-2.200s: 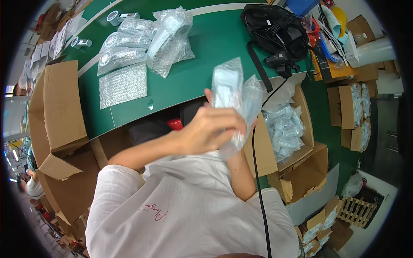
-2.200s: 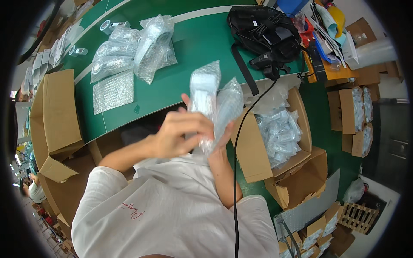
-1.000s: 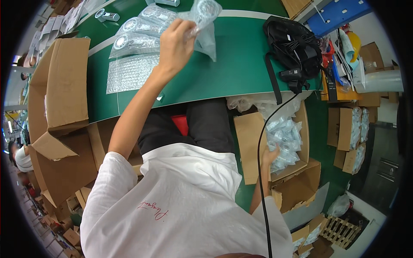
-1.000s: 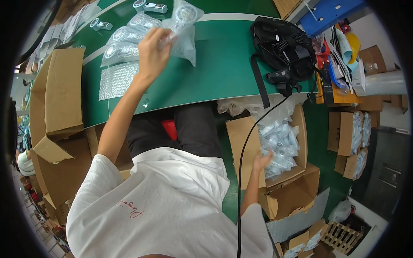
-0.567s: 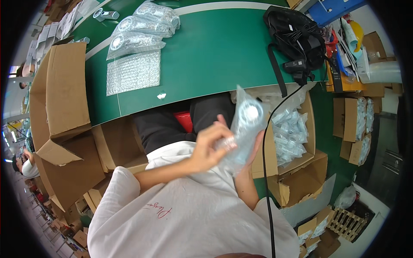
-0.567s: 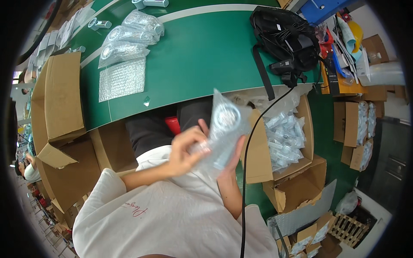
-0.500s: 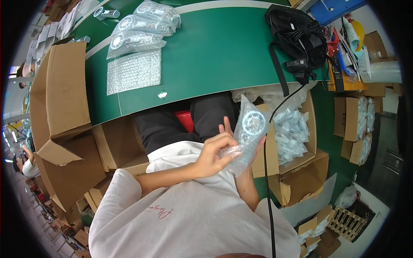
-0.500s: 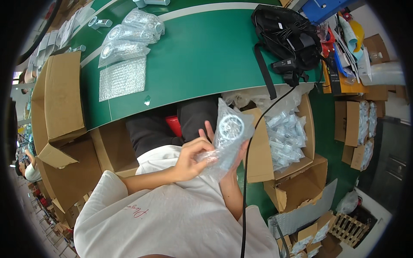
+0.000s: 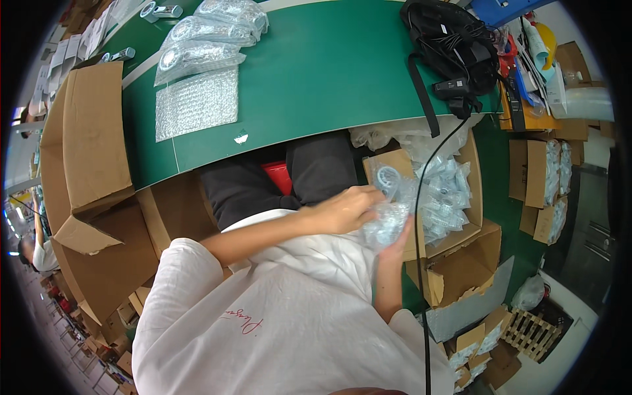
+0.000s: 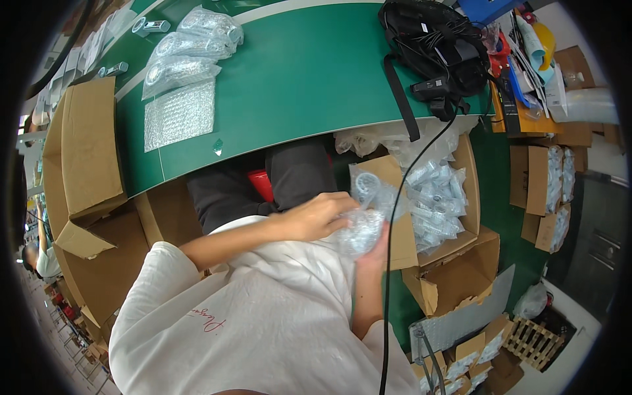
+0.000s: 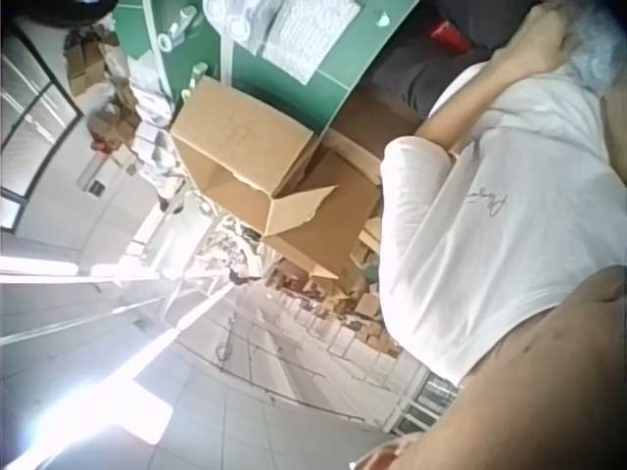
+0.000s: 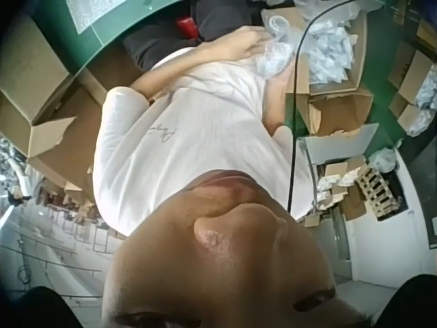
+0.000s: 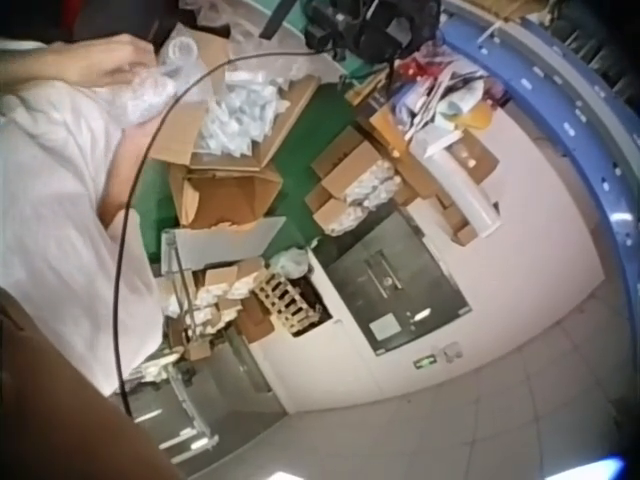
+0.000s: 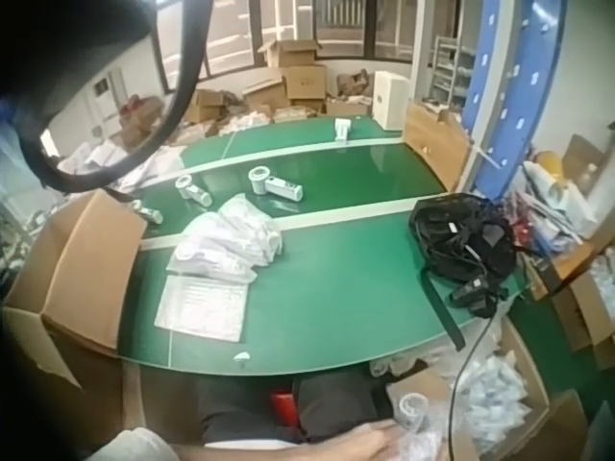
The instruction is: Packaging handheld fan products into bubble wrap and plastic bags at a workstation.
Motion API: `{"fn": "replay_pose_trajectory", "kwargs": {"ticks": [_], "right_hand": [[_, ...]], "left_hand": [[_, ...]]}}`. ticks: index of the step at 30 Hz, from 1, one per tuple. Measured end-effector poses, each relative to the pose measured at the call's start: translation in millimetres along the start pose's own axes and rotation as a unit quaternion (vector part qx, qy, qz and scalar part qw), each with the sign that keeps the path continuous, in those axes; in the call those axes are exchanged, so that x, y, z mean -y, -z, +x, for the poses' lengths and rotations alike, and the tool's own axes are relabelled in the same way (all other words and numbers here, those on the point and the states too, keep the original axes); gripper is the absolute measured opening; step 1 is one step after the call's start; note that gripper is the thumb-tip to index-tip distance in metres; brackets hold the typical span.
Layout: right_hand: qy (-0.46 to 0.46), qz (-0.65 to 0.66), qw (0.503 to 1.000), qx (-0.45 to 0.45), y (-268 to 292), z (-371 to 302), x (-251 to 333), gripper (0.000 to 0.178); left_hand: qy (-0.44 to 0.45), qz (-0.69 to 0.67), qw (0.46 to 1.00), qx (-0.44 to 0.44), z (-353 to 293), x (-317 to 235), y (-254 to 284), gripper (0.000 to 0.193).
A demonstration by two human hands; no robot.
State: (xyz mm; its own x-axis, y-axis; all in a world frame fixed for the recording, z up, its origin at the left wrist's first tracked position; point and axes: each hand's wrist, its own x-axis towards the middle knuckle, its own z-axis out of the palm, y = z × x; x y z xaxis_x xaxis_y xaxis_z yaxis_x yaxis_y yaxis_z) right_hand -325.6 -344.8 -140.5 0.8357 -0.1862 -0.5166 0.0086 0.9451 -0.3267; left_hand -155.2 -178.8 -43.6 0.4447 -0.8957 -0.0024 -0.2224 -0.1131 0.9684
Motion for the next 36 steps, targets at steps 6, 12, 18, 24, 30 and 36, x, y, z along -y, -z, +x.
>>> {"fn": "replay_pose_trajectory", "kwargs": {"ticks": [6,12,18,24,30,36], "right_hand": [[0.023,-0.139,0.950,-0.278,107.9,27.5,107.3,0.049],[0.100,-0.238,0.896,-0.361,175.0,57.3,162.8,0.061],[0.066,-0.675,0.584,-0.446,155.2,80.6,110.6,0.061],[0.064,-0.838,0.328,-0.432,179.2,96.2,111.7,0.061],[0.074,-0.855,0.307,-0.413,178.4,103.7,113.4,0.057],[0.225,-0.818,0.384,-0.364,158.8,86.4,84.6,0.050]], "left_hand": [[-0.076,0.357,0.923,-0.124,-13.2,-38.3,173.0,0.043],[0.004,0.729,0.668,-0.146,-20.4,23.4,318.8,0.050],[0.004,0.687,0.714,-0.134,-11.8,37.2,331.2,0.039],[-0.046,0.708,0.673,-0.207,0.7,52.3,321.8,0.030],[-0.089,0.728,0.657,-0.173,12.7,57.9,335.0,0.028],[-0.012,0.626,0.757,-0.187,34.0,41.4,327.5,0.028]]}}
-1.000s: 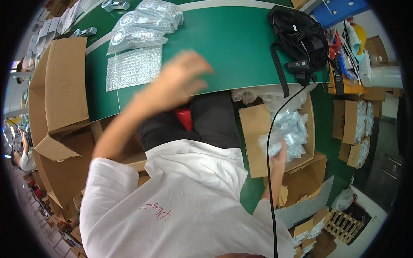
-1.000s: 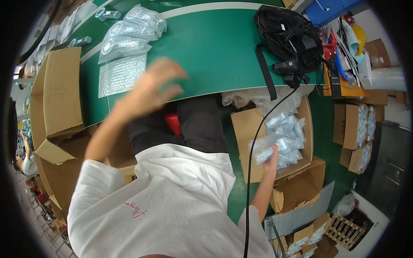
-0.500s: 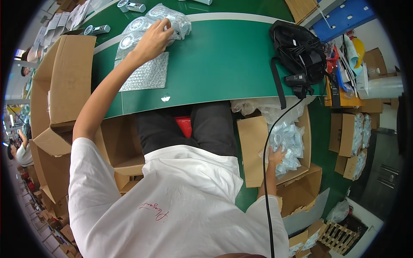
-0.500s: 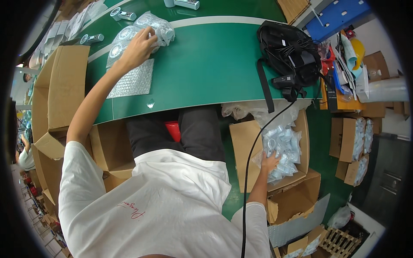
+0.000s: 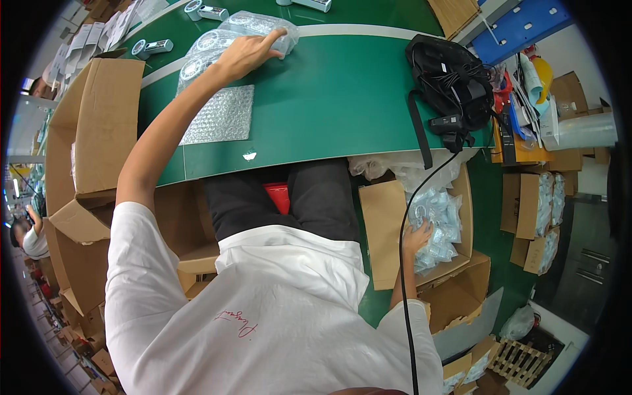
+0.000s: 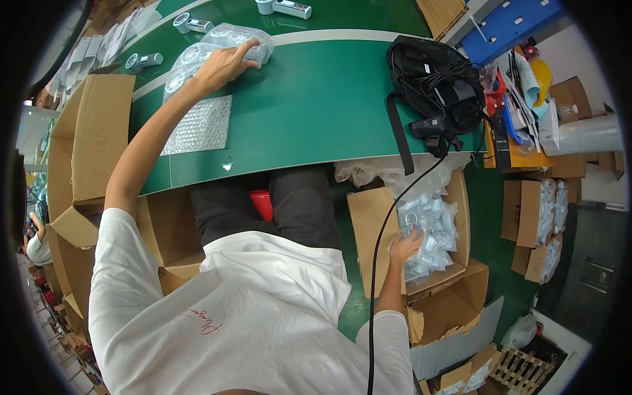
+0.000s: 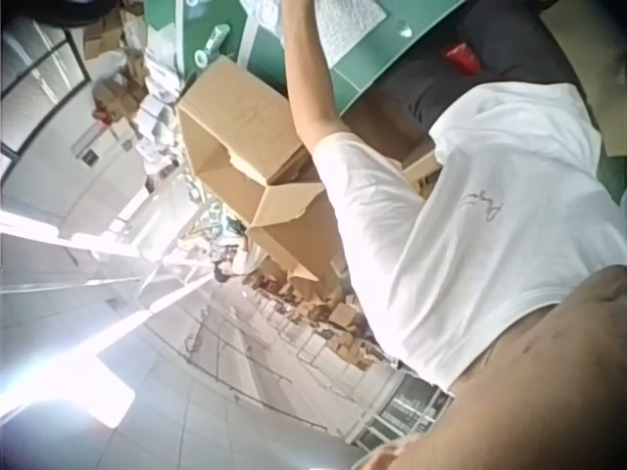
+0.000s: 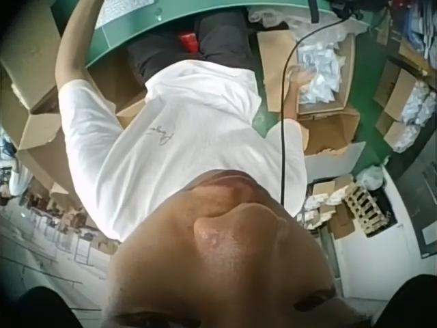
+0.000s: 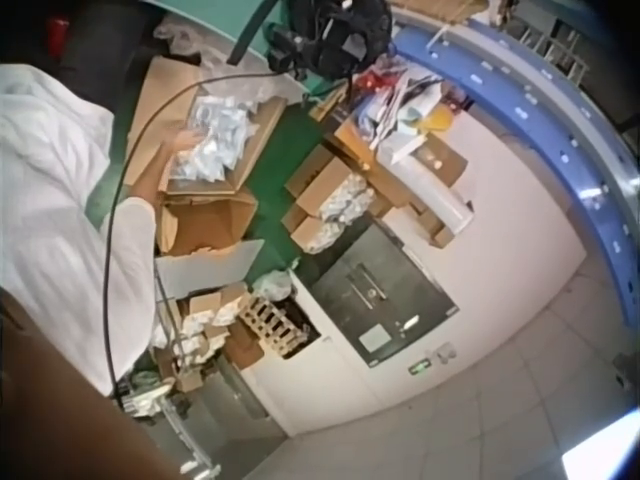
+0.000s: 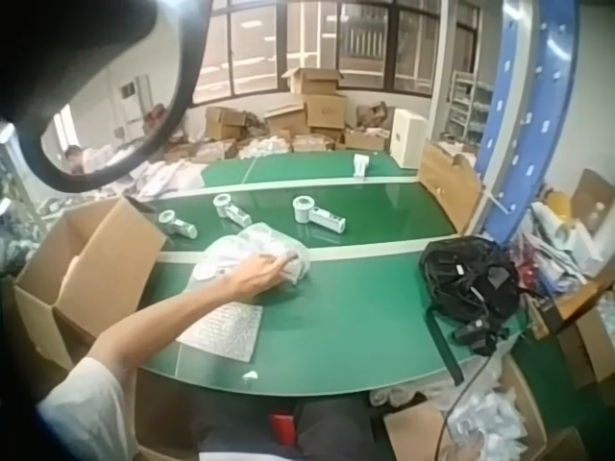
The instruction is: Packaging handheld fan products into bubble wrap and plastic bags at a workstation.
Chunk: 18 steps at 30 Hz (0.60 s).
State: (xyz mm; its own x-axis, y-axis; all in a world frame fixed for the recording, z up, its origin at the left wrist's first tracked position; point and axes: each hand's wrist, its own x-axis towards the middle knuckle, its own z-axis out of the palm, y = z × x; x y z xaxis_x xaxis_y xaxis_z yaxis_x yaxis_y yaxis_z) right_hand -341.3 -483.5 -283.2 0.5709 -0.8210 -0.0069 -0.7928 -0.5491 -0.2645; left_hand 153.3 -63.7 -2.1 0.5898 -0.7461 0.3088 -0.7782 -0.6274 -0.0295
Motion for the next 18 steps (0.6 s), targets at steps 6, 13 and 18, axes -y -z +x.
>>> {"fn": "replay_pose_trajectory", "kwargs": {"ticks": [6,13,18], "right_hand": [[0.104,0.194,0.975,0.019,16.4,-46.0,13.6,0.038],[0.009,0.405,0.898,0.172,35.5,-83.7,73.8,0.019],[0.057,0.550,0.784,0.282,96.2,-94.3,178.6,0.018]], "left_hand": [[0.022,-0.035,0.997,0.060,24.8,2.7,5.8,0.030],[-0.129,0.021,0.991,-0.032,59.8,38.1,-1.1,0.028],[-0.077,-0.070,0.991,-0.080,87.7,55.2,52.4,0.019]]}}
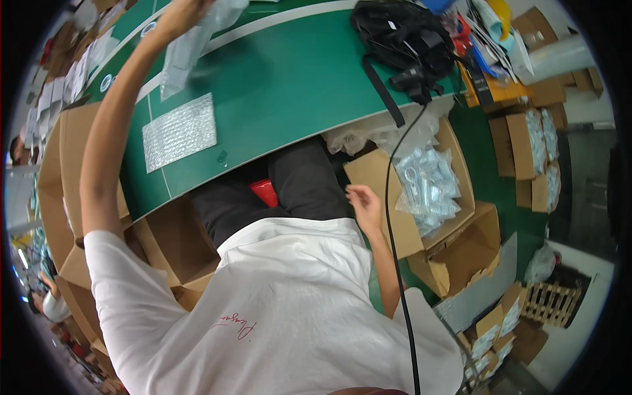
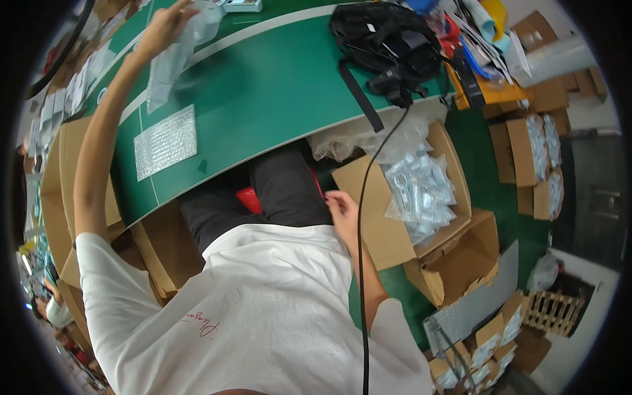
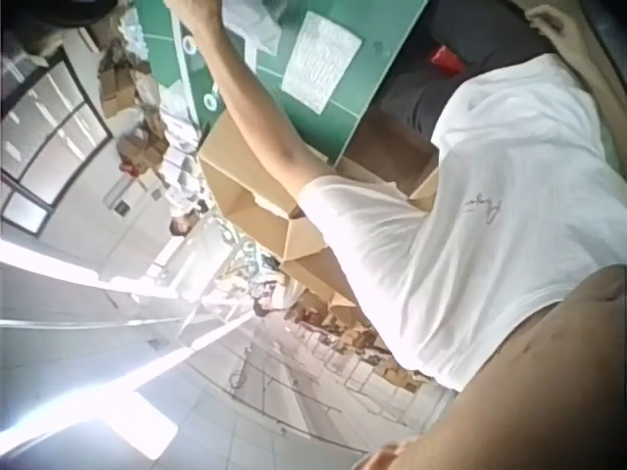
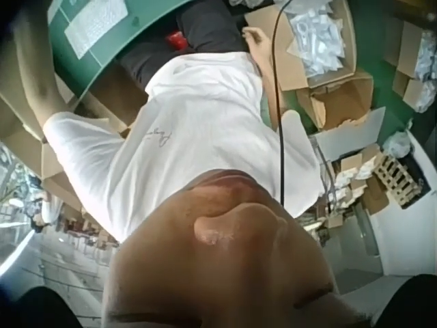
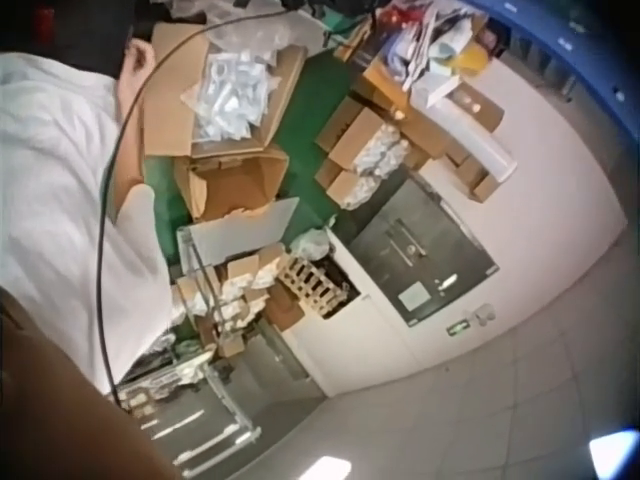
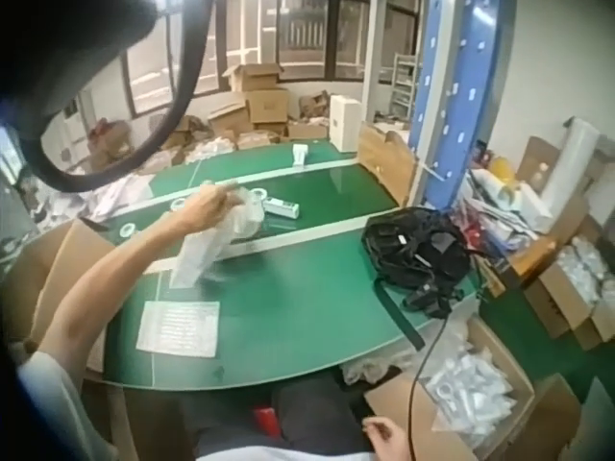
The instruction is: Packaging handheld fan products into bubble wrap and plastic bags at a workstation.
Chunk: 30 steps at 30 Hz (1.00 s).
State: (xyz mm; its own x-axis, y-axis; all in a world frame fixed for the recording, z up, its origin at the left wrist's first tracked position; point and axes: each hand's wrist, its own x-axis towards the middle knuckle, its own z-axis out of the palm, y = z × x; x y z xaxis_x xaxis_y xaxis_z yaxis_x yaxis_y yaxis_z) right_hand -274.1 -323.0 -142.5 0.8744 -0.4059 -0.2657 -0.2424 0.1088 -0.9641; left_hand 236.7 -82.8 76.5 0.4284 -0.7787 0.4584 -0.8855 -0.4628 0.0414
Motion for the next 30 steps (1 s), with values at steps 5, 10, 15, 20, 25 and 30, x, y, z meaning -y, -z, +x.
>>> {"fn": "replay_pose_trajectory", "kwargs": {"ticks": [5,10,15,20,25,30], "right_hand": [[-0.019,0.234,0.965,0.118,-50.2,4.5,102.8,0.037],[-0.087,0.637,0.713,0.278,-69.9,9.2,143.7,0.079],[-0.038,0.799,0.516,0.306,-66.5,-19.7,110.0,0.096],[-0.080,0.834,0.539,0.082,-38.1,-47.4,63.6,0.078],[-0.053,0.687,0.725,0.002,-16.9,-62.9,82.2,0.070],[-0.065,0.629,0.774,-0.027,25.5,-68.4,63.0,0.069]], "left_hand": [[0.007,-0.090,0.995,-0.034,16.9,-112.9,34.6,0.019],[-0.252,-0.135,0.952,-0.111,-25.0,-232.9,37.4,0.022],[-0.294,-0.403,0.858,-0.118,-78.4,-343.7,-14.1,0.002],[-0.271,-0.465,0.840,-0.066,-127.1,-392.6,-55.0,0.002],[-0.272,-0.466,0.839,-0.078,-139.2,-426.8,-66.8,0.006],[-0.288,-0.484,0.821,-0.092,-133.6,-451.6,-91.7,0.011]]}}
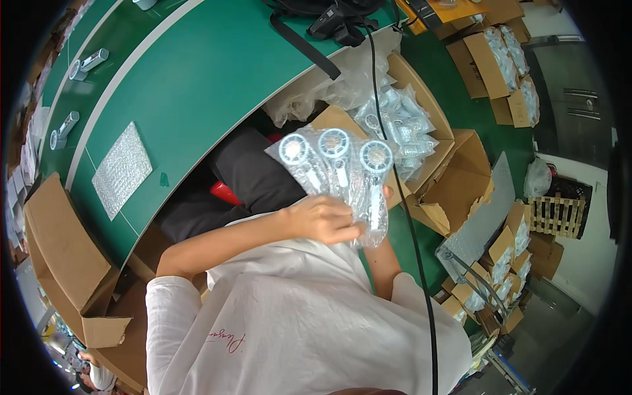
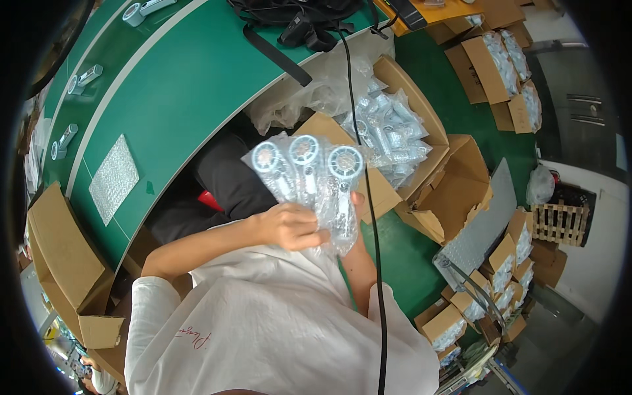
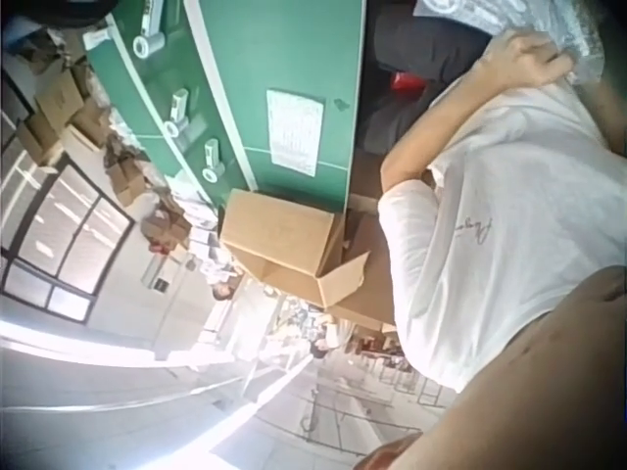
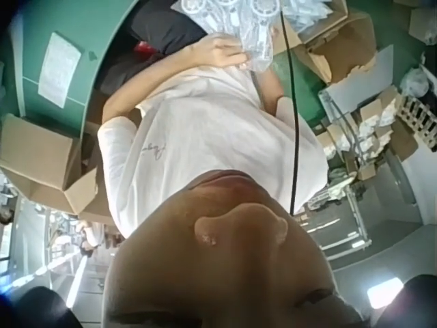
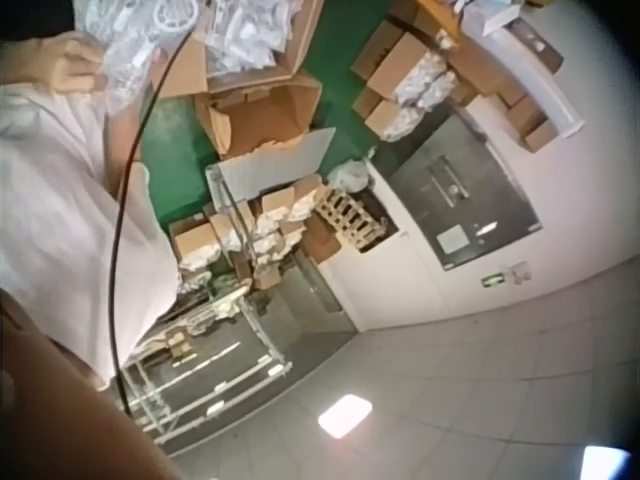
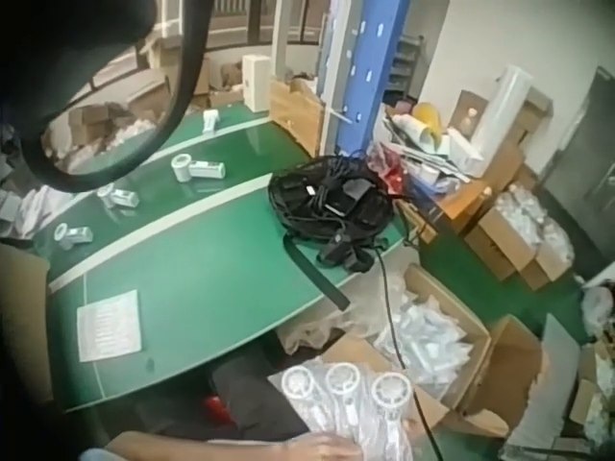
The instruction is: Packaging handheld fan products into bubble wrap and plastic bags at a workstation.
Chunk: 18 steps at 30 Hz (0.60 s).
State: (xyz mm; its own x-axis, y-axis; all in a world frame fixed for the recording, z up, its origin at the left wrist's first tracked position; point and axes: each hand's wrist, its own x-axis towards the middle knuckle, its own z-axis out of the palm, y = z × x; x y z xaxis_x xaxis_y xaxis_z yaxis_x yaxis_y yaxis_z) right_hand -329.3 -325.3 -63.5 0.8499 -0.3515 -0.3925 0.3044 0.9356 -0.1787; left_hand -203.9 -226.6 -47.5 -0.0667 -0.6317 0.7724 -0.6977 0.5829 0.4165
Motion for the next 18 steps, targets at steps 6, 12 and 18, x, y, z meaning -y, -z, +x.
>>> {"fn": "replay_pose_trajectory", "kwargs": {"ticks": [6,12,18], "right_hand": [[-0.073,-0.405,0.891,-0.190,80.1,16.4,99.8,0.075],[-0.070,-0.715,0.654,-0.236,82.9,79.2,205.2,0.076],[-0.045,-0.885,0.401,-0.233,79.7,185.3,274.2,0.080]], "left_hand": [[0.122,0.015,0.982,0.143,-8.8,8.2,9.7,0.015],[0.381,-0.011,0.921,0.080,-36.1,-13.5,113.7,0.012],[0.544,0.062,0.837,-0.023,-51.4,-22.7,171.3,0.007]]}}
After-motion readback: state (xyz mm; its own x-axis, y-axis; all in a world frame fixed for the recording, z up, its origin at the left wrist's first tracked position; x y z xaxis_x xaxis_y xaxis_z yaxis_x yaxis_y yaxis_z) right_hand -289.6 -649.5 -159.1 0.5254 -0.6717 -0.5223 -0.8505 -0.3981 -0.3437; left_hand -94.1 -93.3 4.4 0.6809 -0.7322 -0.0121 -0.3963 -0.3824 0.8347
